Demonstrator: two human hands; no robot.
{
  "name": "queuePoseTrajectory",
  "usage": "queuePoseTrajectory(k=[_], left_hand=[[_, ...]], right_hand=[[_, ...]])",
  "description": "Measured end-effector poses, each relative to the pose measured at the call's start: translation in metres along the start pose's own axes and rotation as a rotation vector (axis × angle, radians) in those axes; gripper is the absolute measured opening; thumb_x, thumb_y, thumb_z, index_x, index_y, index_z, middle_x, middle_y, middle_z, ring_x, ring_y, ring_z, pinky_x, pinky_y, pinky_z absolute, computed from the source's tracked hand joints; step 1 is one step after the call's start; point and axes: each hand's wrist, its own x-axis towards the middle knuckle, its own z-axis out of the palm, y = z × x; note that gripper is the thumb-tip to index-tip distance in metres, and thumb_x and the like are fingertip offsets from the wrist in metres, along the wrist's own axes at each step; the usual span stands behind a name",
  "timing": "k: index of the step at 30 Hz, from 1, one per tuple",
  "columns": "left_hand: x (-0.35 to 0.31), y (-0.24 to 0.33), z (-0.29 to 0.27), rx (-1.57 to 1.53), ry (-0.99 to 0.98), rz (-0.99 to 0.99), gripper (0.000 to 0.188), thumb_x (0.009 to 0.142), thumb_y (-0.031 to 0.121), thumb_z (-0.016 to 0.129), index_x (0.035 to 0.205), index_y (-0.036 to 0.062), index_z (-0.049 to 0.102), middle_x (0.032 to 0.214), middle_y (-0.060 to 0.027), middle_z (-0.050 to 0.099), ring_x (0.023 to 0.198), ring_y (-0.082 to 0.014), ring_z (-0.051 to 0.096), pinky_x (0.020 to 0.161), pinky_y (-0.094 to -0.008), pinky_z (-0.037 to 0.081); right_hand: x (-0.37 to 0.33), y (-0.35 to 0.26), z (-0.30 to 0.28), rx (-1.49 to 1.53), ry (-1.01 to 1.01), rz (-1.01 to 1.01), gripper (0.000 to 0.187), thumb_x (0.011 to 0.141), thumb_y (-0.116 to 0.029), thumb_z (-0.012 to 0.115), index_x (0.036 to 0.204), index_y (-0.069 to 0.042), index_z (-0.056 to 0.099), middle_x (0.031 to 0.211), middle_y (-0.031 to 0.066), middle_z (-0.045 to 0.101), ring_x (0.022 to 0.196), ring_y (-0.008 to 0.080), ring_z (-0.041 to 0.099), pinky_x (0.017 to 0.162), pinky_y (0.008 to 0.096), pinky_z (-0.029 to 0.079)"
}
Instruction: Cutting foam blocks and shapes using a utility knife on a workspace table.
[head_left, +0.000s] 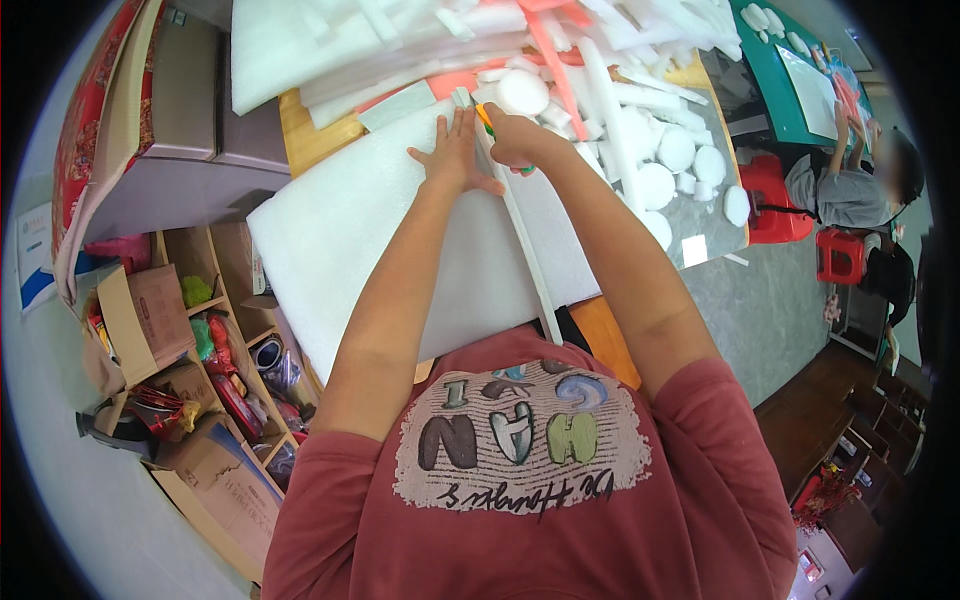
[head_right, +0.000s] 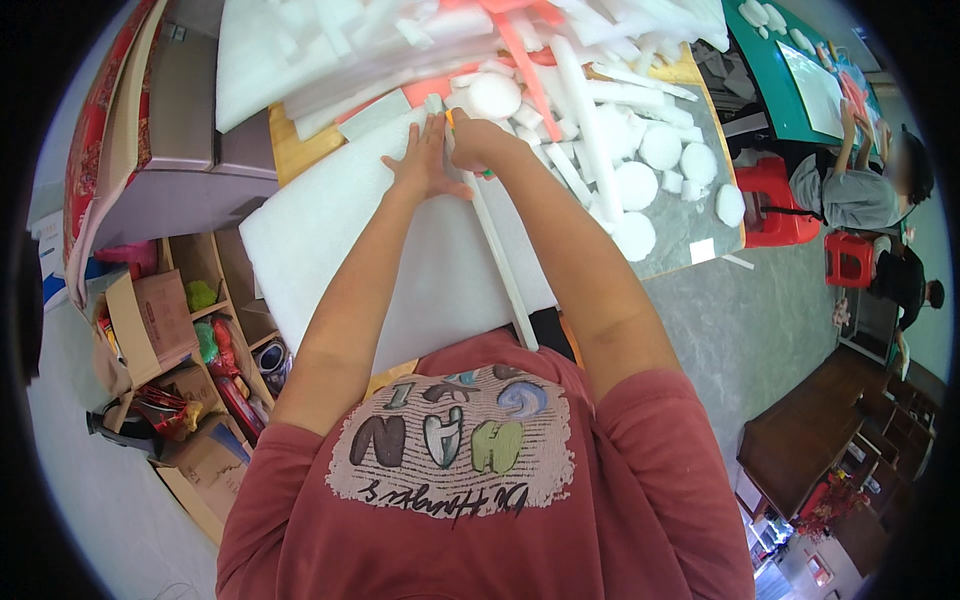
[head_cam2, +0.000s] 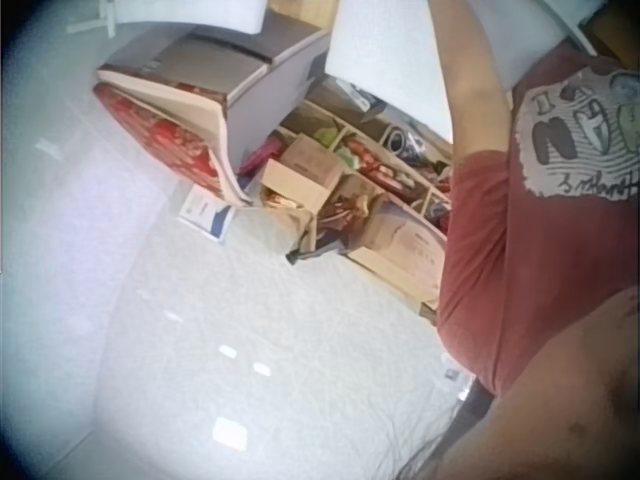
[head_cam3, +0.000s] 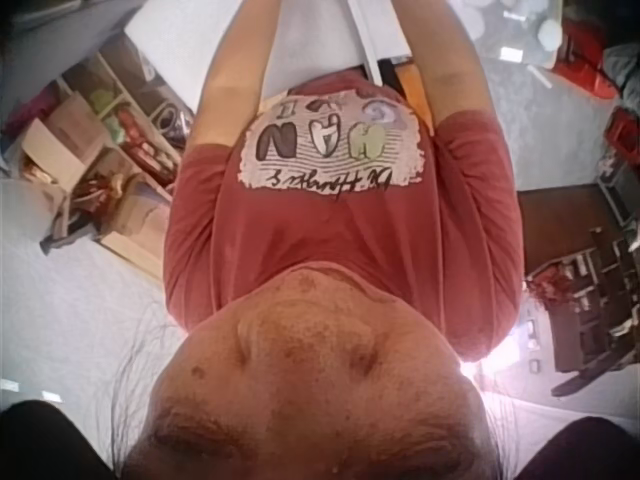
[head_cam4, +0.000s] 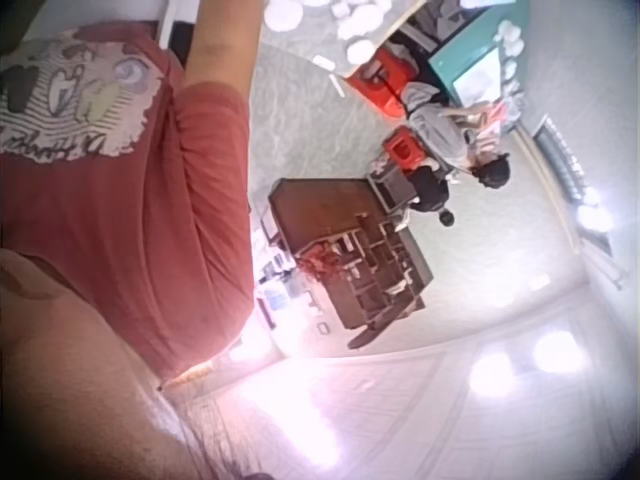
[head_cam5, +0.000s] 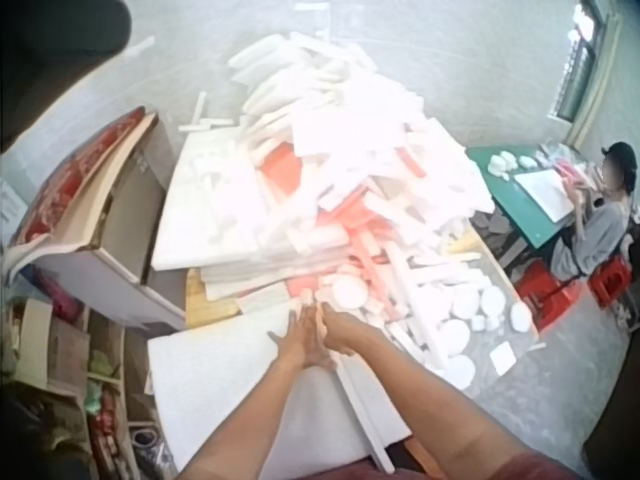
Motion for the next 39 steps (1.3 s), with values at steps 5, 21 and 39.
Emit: queuePoseTrajectory(k=[5, 21, 39], left_hand=[[-0.001, -0.002, 0.0, -0.012, 0.006, -0.002, 0.139, 0.033, 0.042, 0.089, 0.145, 0.0163, 0.009, 0.151, -0.0022, 0.013, 0.139, -0.0266, 0.011, 0.096, -0.0744, 0.018], [0.0, -0.001, 0.001, 0.0, 0.001, -0.01, 0.139, 0.035, 0.043, 0.089, 0.145, 0.0155, 0.008, 0.151, -0.0017, 0.011, 0.139, -0.0267, 0.008, 0.097, -0.0738, 0.017], [-0.001, -0.002, 0.008, 0.053, 0.051, 0.0, 0.136, 0.038, 0.048, 0.086, 0.145, 0.0154, 0.01, 0.151, -0.0006, 0.013, 0.139, -0.0253, 0.012, 0.099, -0.0715, 0.018]], right_hand=[[0.005, -0.006, 0.0, 0.021, -0.012, 0.015, 0.066, 0.073, 0.003, 0.041, 0.136, -0.006, 0.024, 0.077, 0.0184, 0.06, 0.057, 0.022, 0.059, 0.047, 0.0328, 0.05], [-0.001, -0.013, -0.007, -0.051, -0.088, 0.092, 0.063, 0.076, 0.001, 0.04, 0.136, -0.009, 0.024, 0.078, 0.0143, 0.06, 0.058, 0.0196, 0.058, 0.047, 0.031, 0.049], [-0.087, 0.035, 0.048, 0.048, -0.111, 0.067, 0.078, 0.073, 0.004, 0.039, 0.144, -0.011, 0.01, 0.078, 0.0189, 0.06, 0.058, 0.0239, 0.059, 0.051, 0.0345, 0.049]])
